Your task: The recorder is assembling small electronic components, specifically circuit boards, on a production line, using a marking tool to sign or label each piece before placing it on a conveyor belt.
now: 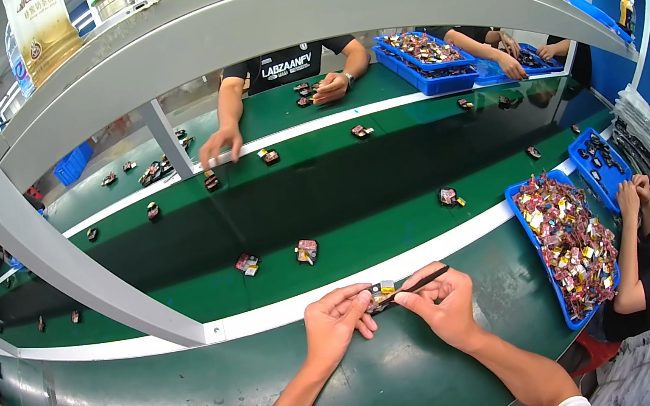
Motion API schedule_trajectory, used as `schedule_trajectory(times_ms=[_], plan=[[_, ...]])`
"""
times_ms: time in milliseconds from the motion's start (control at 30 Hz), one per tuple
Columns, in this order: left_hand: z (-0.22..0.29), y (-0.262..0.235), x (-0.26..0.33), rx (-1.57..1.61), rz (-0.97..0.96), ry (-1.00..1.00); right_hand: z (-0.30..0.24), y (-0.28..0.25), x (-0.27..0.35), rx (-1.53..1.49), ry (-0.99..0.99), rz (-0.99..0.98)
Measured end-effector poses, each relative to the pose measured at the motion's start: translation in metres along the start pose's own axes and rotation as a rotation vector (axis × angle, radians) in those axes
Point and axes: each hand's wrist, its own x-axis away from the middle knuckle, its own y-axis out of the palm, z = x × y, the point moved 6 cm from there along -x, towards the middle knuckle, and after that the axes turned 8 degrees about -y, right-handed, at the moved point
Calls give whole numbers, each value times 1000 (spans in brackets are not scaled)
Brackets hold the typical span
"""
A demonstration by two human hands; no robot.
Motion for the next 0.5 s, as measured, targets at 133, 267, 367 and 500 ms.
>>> schedule_trajectory(times_ms=[133,267,367,500], plan=[[-2,0,-2,18,-15,-14,-8,0,2,74,-81,24],[-2,-1,-2,12,4,-1,-7,2,2,78,-76,39],[1,1,-1,10,3,12,-7,0,3,106,-88,40],[0,-1,-2,10,8,-4,-9,2,3,182,-96,12]])
